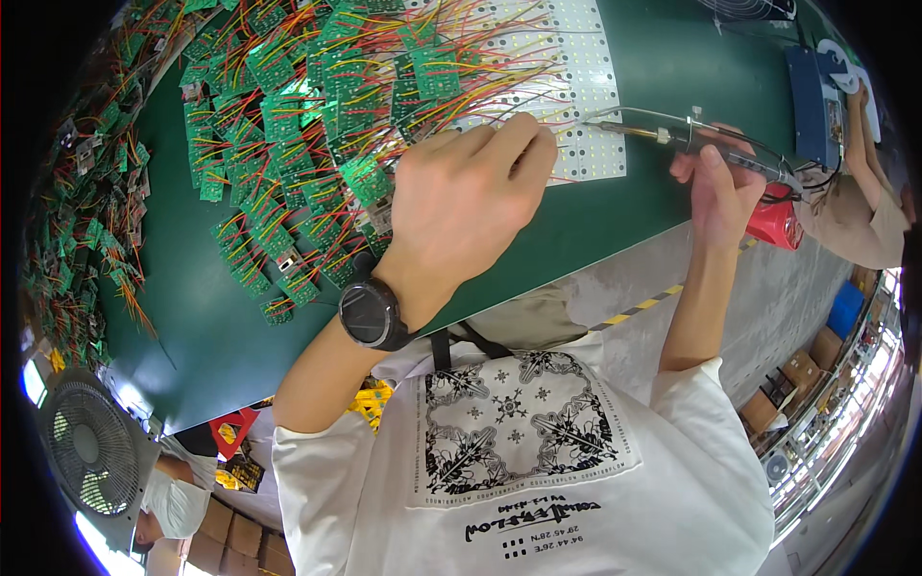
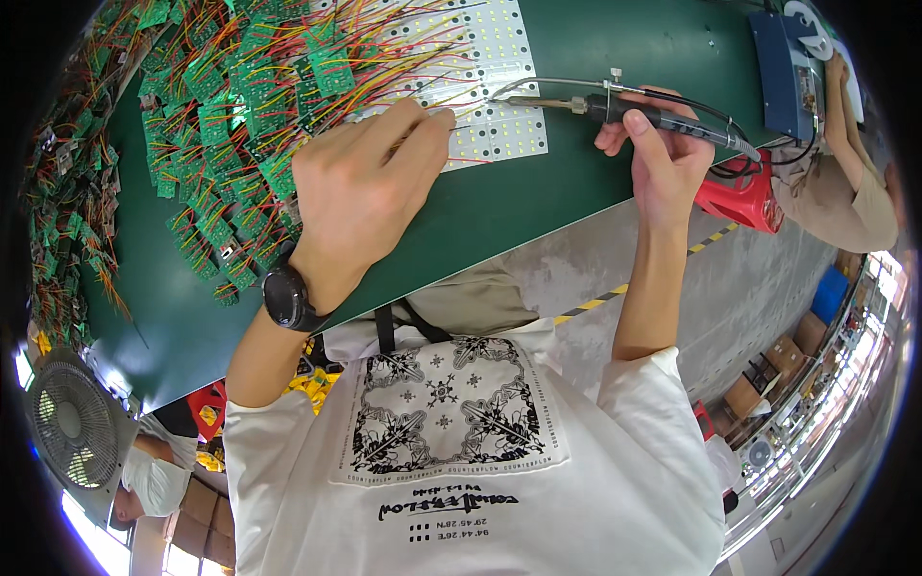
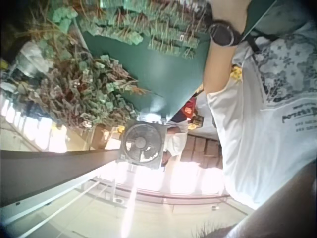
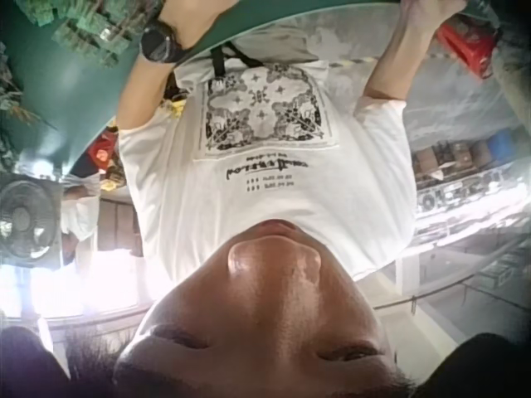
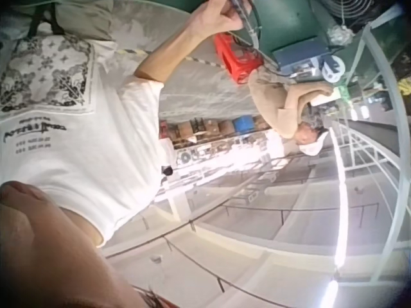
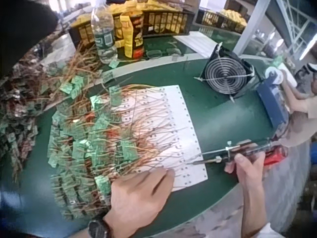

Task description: The person solders wires from small circuit boards onto LED panels using a soldering iron. They repeatedly place the wires onto the panel contact points and attach them with the soldering iron.

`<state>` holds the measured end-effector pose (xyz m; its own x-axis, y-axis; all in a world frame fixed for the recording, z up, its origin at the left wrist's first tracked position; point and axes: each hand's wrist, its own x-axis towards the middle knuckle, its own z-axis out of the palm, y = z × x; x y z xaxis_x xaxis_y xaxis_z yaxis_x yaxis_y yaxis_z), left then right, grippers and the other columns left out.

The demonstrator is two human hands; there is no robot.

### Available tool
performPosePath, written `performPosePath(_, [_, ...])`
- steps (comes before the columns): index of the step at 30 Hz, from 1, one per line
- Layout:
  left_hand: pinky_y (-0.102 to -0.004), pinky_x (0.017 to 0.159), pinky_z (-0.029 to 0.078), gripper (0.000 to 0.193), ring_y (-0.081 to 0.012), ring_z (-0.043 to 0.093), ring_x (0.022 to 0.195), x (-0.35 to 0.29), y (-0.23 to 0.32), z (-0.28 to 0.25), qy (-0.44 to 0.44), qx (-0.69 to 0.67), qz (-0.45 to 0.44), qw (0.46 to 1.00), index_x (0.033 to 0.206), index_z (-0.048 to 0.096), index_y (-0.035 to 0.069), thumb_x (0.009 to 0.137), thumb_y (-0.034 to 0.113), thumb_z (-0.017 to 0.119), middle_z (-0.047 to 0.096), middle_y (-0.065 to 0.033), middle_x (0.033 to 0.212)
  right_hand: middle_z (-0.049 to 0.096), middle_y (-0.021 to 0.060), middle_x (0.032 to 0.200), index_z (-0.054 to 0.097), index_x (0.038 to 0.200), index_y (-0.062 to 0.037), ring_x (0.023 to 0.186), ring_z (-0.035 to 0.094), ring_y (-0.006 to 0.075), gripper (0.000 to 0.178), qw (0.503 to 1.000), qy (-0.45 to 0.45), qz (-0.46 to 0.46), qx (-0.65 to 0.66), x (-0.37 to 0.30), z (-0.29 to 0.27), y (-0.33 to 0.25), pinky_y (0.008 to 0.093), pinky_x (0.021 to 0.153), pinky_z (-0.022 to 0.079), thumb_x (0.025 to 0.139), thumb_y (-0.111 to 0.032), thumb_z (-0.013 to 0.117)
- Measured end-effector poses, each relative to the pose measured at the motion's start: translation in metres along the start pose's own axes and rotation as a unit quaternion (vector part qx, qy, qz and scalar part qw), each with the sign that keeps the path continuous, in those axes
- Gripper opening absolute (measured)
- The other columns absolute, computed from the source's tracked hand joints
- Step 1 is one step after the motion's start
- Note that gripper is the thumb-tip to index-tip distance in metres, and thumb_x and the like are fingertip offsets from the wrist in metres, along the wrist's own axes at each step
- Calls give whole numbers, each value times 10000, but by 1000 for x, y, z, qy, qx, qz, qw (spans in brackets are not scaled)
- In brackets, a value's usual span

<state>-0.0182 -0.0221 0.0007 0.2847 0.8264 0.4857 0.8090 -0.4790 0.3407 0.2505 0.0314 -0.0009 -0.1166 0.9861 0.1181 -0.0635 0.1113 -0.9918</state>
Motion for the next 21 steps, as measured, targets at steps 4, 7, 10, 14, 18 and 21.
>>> performPosePath(4, [-290, 449, 403, 120, -156, 540, 514, 1, 0, 1, 10, -2, 0, 1000, 865, 660, 81, 748, 95, 681, 576, -1, 746, 645, 170, 797, 576, 1054, 116, 603, 632, 236, 259, 1000, -11, 3, -2, 1, 0, 0, 307, 518, 485, 846, -23, 644])
performPosePath(7, [-283, 512, 441, 214, -131, 559, 591, 0, 2, -2, -13, 6, -2, 1000, 867, 613, 53, 658, 96, 609, 564, 2, 837, 645, 168, 785, 575, 1052, 115, 606, 636, 242, 256, 1000, 1, 4, -4, 0, 0, 0, 313, 519, 492, 842, -13, 648])
performPosePath(10, [-283, 511, 440, 210, -133, 560, 592, 0, 2, -1, -12, 6, -1, 1000, 864, 614, 55, 658, 98, 611, 563, 2, 835, 644, 167, 780, 575, 1051, 113, 609, 638, 245, 253, 1000, -4, 6, -6, -1, -1, 1, 314, 520, 494, 842, -11, 648])
performPosePath(14, [-288, 452, 402, 138, -160, 537, 514, 0, 1, 0, 13, -2, 1, 1000, 876, 664, 79, 743, 102, 693, 574, -1, 749, 642, 164, 775, 574, 1050, 112, 606, 636, 242, 252, 1000, -7, 3, -8, -1, 1, 1, 312, 521, 494, 845, -15, 647])
performPosePath(18, [-288, 450, 399, 134, -155, 537, 516, 0, 0, 1, 5, 0, 2, 1000, 872, 660, 78, 744, 100, 692, 574, 0, 752, 640, 159, 773, 572, 1055, 110, 601, 633, 239, 257, 1000, 2, 1, -21, -2, 2, 0, 309, 519, 491, 846, -19, 648])
performPosePath(21, [-289, 451, 401, 132, -152, 541, 521, -1, 0, 2, 6, -1, 4, 1000, 873, 656, 77, 746, 95, 688, 575, 1, 753, 641, 161, 789, 571, 1059, 109, 599, 631, 235, 260, 1000, 2, -1, -19, -1, 3, 0, 307, 519, 490, 846, -20, 648])
